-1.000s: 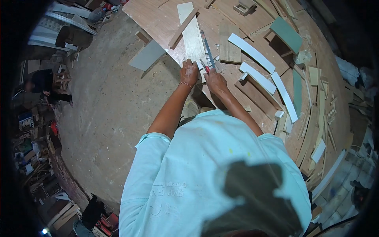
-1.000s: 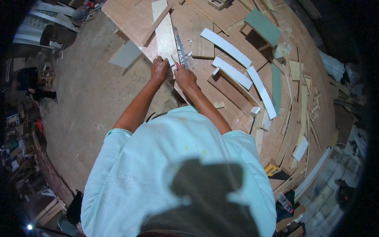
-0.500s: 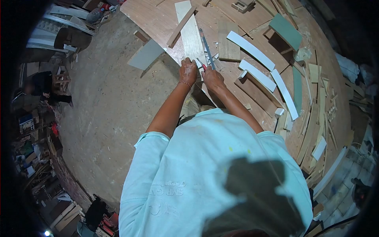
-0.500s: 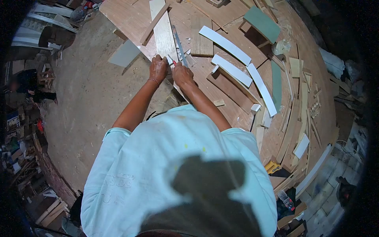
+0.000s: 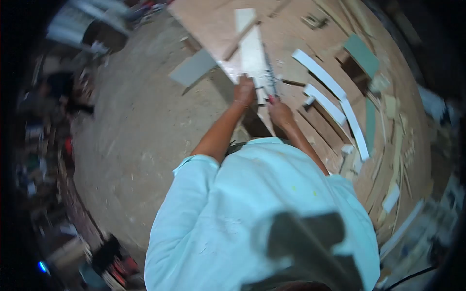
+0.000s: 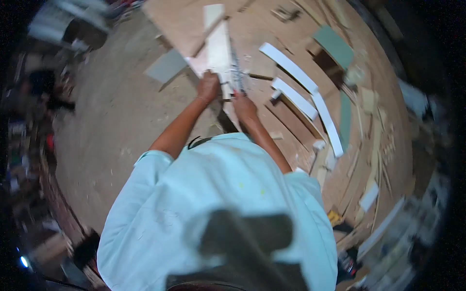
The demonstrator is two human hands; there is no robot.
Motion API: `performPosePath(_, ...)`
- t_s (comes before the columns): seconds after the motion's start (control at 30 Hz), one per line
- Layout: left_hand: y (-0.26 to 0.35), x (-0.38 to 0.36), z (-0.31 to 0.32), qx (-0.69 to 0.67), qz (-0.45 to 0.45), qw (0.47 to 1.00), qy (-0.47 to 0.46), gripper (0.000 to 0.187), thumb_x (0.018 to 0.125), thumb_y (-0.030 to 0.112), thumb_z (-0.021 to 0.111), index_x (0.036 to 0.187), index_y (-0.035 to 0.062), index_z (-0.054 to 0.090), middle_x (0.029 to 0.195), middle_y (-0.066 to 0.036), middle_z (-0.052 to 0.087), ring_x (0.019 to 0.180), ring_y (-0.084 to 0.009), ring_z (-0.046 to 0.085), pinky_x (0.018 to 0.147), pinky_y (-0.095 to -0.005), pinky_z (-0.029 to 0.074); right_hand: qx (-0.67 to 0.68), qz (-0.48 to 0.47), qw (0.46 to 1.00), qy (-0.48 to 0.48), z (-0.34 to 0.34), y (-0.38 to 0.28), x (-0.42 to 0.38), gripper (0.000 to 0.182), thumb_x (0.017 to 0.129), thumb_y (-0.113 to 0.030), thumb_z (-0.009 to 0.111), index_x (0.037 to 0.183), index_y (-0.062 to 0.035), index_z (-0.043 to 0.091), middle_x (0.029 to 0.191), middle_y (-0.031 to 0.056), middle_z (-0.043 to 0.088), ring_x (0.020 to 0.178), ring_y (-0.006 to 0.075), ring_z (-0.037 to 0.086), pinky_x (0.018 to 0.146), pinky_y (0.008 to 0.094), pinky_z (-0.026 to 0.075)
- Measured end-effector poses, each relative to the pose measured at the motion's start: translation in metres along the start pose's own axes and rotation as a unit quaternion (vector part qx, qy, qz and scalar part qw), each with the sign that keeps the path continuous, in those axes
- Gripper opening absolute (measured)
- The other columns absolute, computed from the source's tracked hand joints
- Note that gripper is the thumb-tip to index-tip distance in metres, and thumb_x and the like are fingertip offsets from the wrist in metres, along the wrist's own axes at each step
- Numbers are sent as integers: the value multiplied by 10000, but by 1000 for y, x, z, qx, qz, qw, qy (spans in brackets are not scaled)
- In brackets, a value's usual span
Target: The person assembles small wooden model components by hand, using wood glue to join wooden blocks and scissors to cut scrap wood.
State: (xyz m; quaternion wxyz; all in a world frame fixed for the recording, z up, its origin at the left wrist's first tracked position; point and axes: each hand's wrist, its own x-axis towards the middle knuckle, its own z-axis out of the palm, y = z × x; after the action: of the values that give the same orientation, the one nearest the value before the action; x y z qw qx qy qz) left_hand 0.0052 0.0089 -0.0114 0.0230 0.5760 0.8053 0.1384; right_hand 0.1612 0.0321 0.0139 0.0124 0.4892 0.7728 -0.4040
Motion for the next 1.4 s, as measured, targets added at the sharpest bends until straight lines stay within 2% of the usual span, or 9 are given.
performPosePath(0.17,6,-3,-16,-64,9,998,26,189,604,12,576,783,4,517,817,-169,523,805,-323,513,698,-369,438,-33,1,996,80,2,4,-4,419,808,-365,413,906,40,454,727,269,548,729,395,547,642,450,412)
performPosePath(0.33,10,-12,-14,-354,-80,929,74,339,559,-12,649,870,-3,515,905,-172,556,810,-303,541,693,-343,441,36,-11,993,116,-16,-4,0,430,805,-391,420,852,32,487,696,258,544,720,395,545,629,433,414)
performPosePath(0.5,21,-15,-45,-608,-144,780,21,156,633,-11,629,772,5,561,712,-26,568,678,-80,516,635,-211,424,185,-76,968,150,-19,-9,12,314,796,-328,509,830,-17,505,549,60,496,449,145,497,415,279,392)
performPosePath(0.6,28,-15,-59,-666,-136,733,27,141,647,-17,616,773,3,557,733,-27,571,682,-87,520,635,-212,425,270,-82,952,118,-45,-42,-9,306,767,-292,551,802,11,521,546,91,516,516,199,546,492,328,418)
performPosePath(0.63,30,-15,-63,-687,-129,715,28,133,655,-19,608,773,12,555,737,-19,565,687,-83,517,629,-213,423,308,-100,937,134,-45,-44,-8,248,749,-236,587,784,0,519,522,41,473,456,101,478,437,291,401)
performPosePath(0.8,31,-14,-68,-679,-82,730,-9,140,712,10,585,843,8,536,795,-33,565,731,-87,534,670,-215,443,377,-153,905,119,-58,-64,-17,144,794,-128,533,888,-24,500,611,-26,463,485,35,422,403,170,354)
performPosePath(0.9,42,-18,-79,-748,-99,657,-8,161,716,42,603,854,9,527,818,-37,565,748,-96,541,662,-223,467,428,-177,882,84,-62,-65,-18,132,784,-94,533,882,-12,502,587,-16,466,444,38,423,379,169,359)
performPosePath(1.2,51,-24,-101,-561,-29,823,90,154,736,17,571,836,23,455,771,-4,503,703,-58,469,638,-207,407,347,-217,907,100,-72,-69,-27,206,794,-192,546,897,-18,501,568,-14,455,435,42,415,384,204,357)
performPosePath(1.4,53,-23,-108,-430,51,879,200,317,619,-118,400,927,-42,405,842,-172,463,783,-287,485,724,-342,393,294,-202,928,107,-71,-53,-28,368,852,-398,375,854,-44,476,593,-8,435,507,43,409,439,192,346)
